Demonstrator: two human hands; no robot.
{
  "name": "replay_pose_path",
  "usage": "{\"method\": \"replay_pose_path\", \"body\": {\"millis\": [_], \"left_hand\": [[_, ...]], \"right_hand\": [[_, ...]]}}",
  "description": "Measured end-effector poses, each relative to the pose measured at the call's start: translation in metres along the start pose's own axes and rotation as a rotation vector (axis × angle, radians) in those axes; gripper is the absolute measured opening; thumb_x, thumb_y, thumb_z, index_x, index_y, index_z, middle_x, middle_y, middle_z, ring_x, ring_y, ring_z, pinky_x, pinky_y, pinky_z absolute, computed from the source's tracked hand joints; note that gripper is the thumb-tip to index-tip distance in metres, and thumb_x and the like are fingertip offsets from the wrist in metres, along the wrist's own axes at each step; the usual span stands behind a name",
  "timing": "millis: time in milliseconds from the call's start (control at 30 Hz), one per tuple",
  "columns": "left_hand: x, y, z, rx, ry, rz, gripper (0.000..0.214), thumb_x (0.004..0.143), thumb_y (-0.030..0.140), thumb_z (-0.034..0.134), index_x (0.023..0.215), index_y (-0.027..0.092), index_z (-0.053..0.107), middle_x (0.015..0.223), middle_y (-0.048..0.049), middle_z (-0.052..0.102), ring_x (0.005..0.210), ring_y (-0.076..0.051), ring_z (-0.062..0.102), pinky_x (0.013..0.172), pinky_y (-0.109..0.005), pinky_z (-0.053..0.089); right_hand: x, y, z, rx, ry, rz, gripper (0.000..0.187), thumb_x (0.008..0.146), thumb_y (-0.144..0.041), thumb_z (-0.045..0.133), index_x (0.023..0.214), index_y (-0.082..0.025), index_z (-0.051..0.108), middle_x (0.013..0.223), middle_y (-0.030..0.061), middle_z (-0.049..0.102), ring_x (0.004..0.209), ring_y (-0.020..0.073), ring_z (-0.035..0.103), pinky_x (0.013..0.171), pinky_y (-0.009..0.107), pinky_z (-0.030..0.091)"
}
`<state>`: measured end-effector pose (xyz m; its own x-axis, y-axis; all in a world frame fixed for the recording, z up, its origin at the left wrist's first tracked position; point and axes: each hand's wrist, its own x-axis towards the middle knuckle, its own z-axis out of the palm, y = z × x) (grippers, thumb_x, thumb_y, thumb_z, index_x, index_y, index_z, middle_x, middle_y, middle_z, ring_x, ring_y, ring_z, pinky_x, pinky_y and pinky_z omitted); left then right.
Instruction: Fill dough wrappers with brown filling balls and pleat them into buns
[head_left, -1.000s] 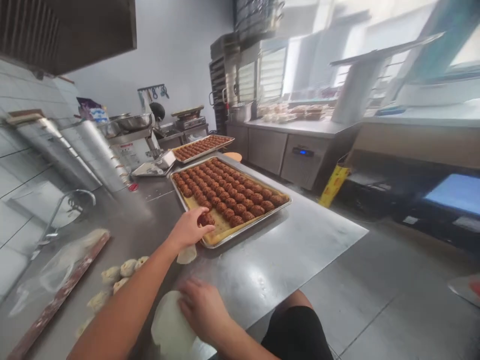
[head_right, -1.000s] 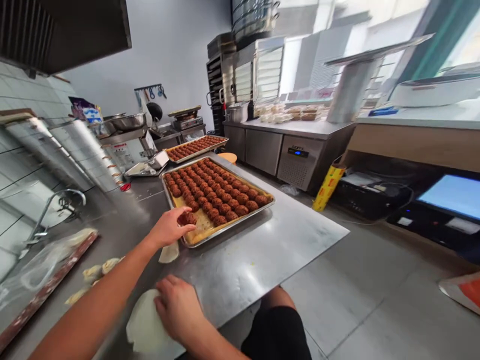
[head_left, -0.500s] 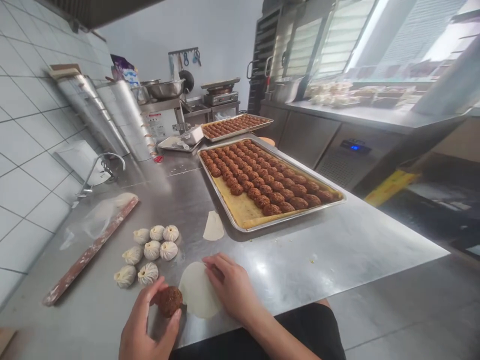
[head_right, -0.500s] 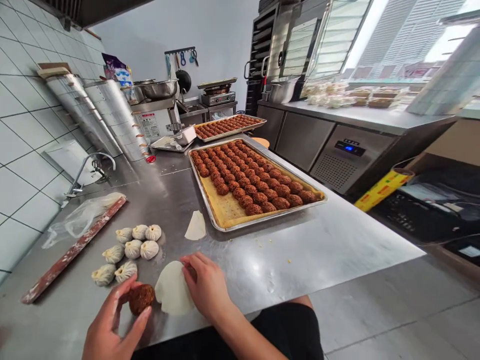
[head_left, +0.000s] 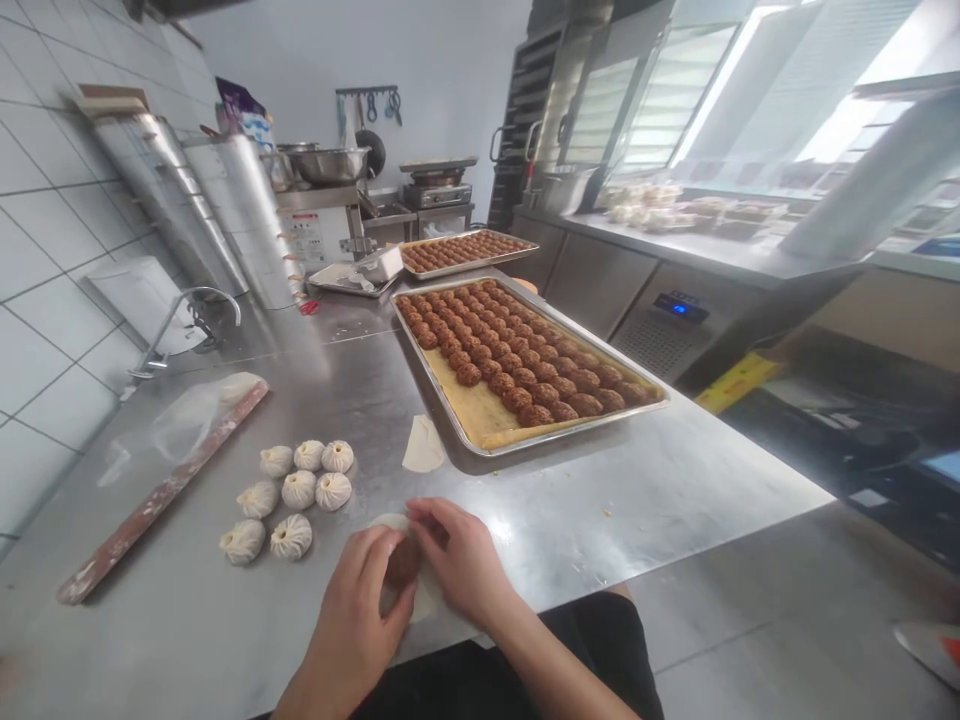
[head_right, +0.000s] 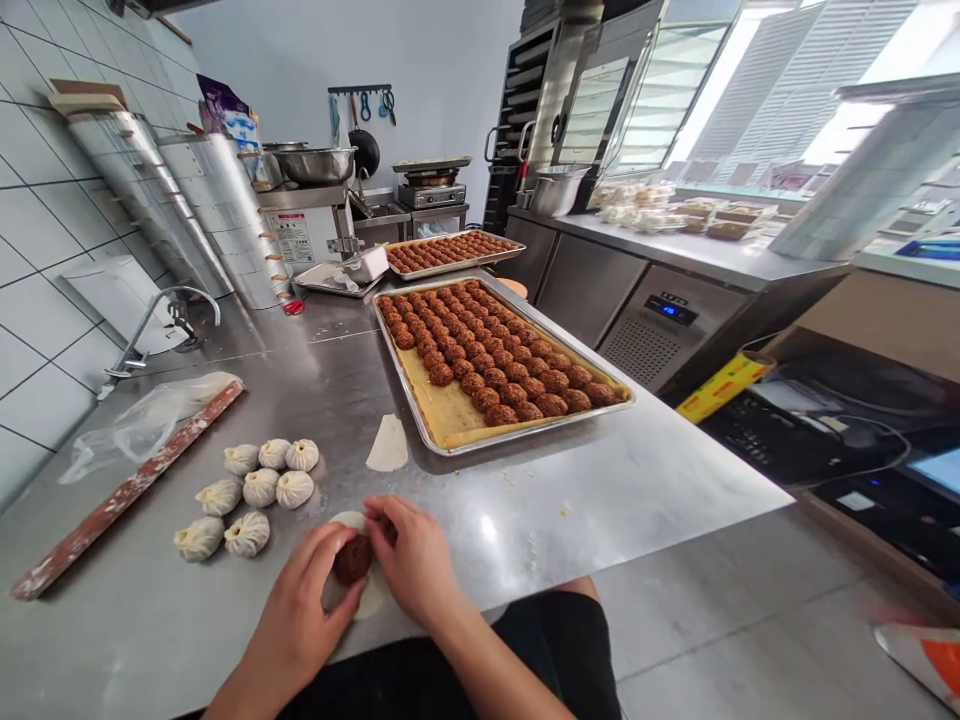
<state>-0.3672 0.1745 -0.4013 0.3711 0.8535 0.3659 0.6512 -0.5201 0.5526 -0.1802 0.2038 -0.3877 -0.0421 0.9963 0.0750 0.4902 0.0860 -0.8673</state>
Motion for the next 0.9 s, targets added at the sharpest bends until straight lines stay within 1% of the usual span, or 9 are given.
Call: {"method": "replay_pose_path", "body": {"millis": [167,233,300,367,500,633,733,800,900], "left_hand": [[-0.011,-0.001,-0.003,0.012,-0.042,-0.061,0.049,0.089,0.032,0.074,0.135,0.028,0.058,0.138,-0.0105,0.059,0.123,-0.029,0.063,0.098,-0.045,0.061],[-0.007,-0.002,-0.009,0.023,0.009,-0.082,0.041,0.095,0.034,0.066,0.136,0.029,0.060,0.140,-0.0100,0.059,0.124,-0.028,0.063,0.098,-0.043,0.061],[0.004,-0.007,-0.015,0.001,0.034,-0.108,0.031,0.104,0.028,0.050,0.130,0.028,0.065,0.132,-0.0088,0.066,0.120,-0.025,0.065,0.100,-0.043,0.059],[0.018,-0.012,-0.021,-0.046,-0.005,-0.133,0.032,0.105,0.024,0.043,0.125,0.027,0.069,0.124,-0.0075,0.070,0.119,-0.025,0.064,0.103,-0.046,0.056],[0.036,-0.016,-0.024,-0.123,-0.126,-0.173,0.022,0.101,0.028,0.055,0.114,0.027,0.073,0.112,-0.0054,0.073,0.111,-0.027,0.064,0.098,-0.048,0.055],[0.034,-0.008,-0.026,-0.155,-0.125,-0.251,0.018,0.100,0.031,0.057,0.091,0.026,0.072,0.096,-0.0032,0.072,0.100,-0.026,0.064,0.088,-0.042,0.054],[0.027,0.002,-0.027,-0.176,-0.105,-0.236,0.020,0.102,0.034,0.054,0.092,0.027,0.070,0.096,-0.0029,0.070,0.098,-0.024,0.063,0.088,-0.040,0.052],[0.022,0.007,-0.024,-0.174,-0.085,-0.197,0.023,0.104,0.037,0.051,0.095,0.026,0.069,0.098,-0.0040,0.069,0.099,-0.024,0.062,0.089,-0.040,0.051],[0.015,0.008,-0.014,-0.146,-0.047,-0.169,0.028,0.106,0.038,0.045,0.098,0.025,0.069,0.102,-0.0061,0.068,0.101,-0.024,0.061,0.091,-0.041,0.050]], "right_hand": [[0.003,-0.004,0.001,0.052,-0.059,0.045,0.023,0.088,-0.021,0.064,0.107,-0.025,0.076,0.103,0.0030,0.080,0.091,0.0215,0.074,0.088,0.034,0.056],[0.004,-0.006,0.002,0.095,-0.083,0.052,0.023,0.088,-0.020,0.063,0.106,-0.025,0.077,0.101,0.0026,0.080,0.091,0.0213,0.074,0.088,0.034,0.055],[0.004,-0.007,0.002,0.133,-0.083,0.050,0.024,0.089,-0.020,0.062,0.108,-0.025,0.077,0.100,0.0025,0.080,0.091,0.0209,0.074,0.088,0.033,0.055],[0.003,-0.010,0.002,0.167,-0.083,0.032,0.025,0.091,-0.021,0.061,0.109,-0.026,0.077,0.101,0.0019,0.080,0.093,0.0206,0.074,0.088,0.033,0.055],[-0.003,-0.015,-0.002,0.202,-0.093,-0.014,0.022,0.096,-0.025,0.057,0.107,-0.027,0.076,0.106,0.0017,0.078,0.099,0.0205,0.072,0.092,0.033,0.054],[-0.015,-0.014,-0.002,0.098,-0.044,-0.063,0.022,0.096,-0.023,0.056,0.111,-0.024,0.072,0.106,0.0042,0.075,0.099,0.0213,0.070,0.091,0.034,0.053],[-0.022,-0.011,0.002,-0.034,-0.007,-0.130,0.025,0.096,-0.018,0.053,0.116,-0.021,0.068,0.111,0.0071,0.072,0.106,0.0239,0.066,0.095,0.038,0.050],[-0.023,-0.010,0.003,-0.086,0.012,-0.150,0.021,0.096,-0.017,0.052,0.109,-0.020,0.068,0.107,0.0072,0.071,0.105,0.0246,0.064,0.093,0.039,0.049],[-0.020,-0.011,0.003,-0.068,-0.004,-0.106,0.016,0.096,-0.018,0.054,0.088,-0.020,0.068,0.095,0.0048,0.069,0.096,0.0230,0.063,0.086,0.036,0.048]]}}
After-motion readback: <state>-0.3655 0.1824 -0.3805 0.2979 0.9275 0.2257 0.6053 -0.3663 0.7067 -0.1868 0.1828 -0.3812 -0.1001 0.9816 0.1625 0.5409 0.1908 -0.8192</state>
